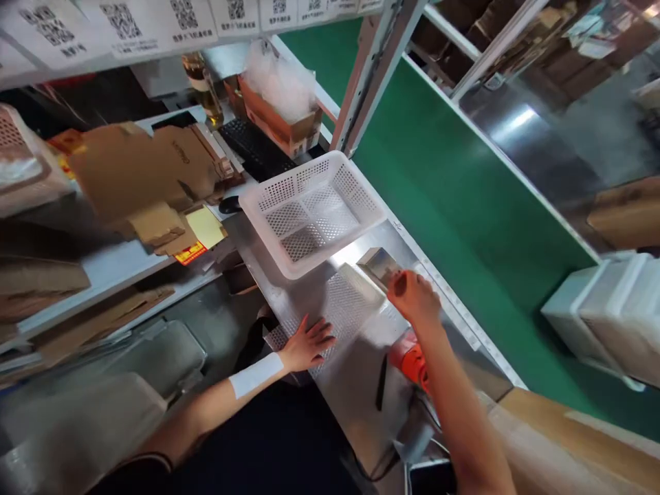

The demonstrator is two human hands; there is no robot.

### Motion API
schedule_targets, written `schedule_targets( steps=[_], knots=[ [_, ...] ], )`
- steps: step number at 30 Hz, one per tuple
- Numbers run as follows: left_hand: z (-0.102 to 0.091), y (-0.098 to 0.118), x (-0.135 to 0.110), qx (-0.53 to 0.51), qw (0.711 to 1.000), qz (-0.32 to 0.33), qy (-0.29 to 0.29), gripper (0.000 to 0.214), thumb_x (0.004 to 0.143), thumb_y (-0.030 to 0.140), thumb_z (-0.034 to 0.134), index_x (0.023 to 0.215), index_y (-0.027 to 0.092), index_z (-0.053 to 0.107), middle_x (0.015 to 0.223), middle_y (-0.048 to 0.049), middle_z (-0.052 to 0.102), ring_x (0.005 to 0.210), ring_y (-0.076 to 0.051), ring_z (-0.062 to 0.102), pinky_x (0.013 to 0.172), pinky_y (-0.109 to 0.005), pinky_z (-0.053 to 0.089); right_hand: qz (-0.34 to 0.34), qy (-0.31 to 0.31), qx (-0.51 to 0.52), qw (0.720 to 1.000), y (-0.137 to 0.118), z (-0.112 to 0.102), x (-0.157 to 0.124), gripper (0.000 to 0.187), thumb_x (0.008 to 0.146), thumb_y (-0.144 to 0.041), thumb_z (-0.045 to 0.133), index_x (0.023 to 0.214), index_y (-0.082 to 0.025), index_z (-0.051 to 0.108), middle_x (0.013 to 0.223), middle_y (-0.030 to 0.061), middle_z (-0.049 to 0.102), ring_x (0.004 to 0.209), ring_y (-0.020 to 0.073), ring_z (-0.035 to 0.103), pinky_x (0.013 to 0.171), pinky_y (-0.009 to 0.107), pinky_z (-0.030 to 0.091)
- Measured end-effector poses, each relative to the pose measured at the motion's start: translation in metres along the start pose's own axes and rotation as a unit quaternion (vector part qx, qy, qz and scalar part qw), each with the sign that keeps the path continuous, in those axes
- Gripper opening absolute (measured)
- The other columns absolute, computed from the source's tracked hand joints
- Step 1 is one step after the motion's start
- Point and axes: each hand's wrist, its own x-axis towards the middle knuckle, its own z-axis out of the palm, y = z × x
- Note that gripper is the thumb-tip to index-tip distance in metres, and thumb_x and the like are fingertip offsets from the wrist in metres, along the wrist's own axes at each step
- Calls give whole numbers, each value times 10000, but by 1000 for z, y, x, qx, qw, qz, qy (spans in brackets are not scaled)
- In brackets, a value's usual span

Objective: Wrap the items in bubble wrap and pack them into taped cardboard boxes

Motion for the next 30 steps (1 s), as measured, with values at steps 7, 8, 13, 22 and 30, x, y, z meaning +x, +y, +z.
schedule_targets(
  steps=[7,8,13,22,30],
  knots=[
    [15,-6,-1,-3,998,31,54,619,1041,582,411,1554,243,486,1632,-117,460,1539,-366,341,1252,-715,67,9,-109,-22,994,-53,23,-45,332,881,-363,655,1169,-211,592,1114,118,706,1033,296,677,760,348,468],
    [17,-6,-2,-3,998,32,60,622,1043,582,404,1557,240,481,1634,-119,457,1539,-367,341,1251,-716,65,13,-113,-24,993,-58,29,-44,326,885,-360,652,1167,-208,592,1116,119,706,1040,296,675,764,347,469],
    [15,-6,-3,-1,998,32,57,617,1042,558,425,1571,242,457,1658,-127,418,1549,-362,326,1245,-714,103,13,-111,-12,994,-69,50,-41,357,882,-365,663,1187,-201,574,1168,128,695,1069,303,666,793,363,481],
    [10,-6,-3,-19,999,27,29,607,1044,552,424,1575,260,454,1660,-127,414,1549,-366,333,1238,-725,123,-11,-110,-3,994,-66,60,-41,403,870,-389,700,1200,-209,553,1156,135,693,1072,312,661,826,378,501],
    [7,-5,-3,-53,998,5,-12,614,1043,563,432,1589,281,431,1677,-119,384,1567,-373,301,1232,-744,133,-39,-135,123,982,-34,77,-24,974,726,-632,823,1479,-159,423,1422,238,589,1336,425,547,1081,568,464]
  ],
)
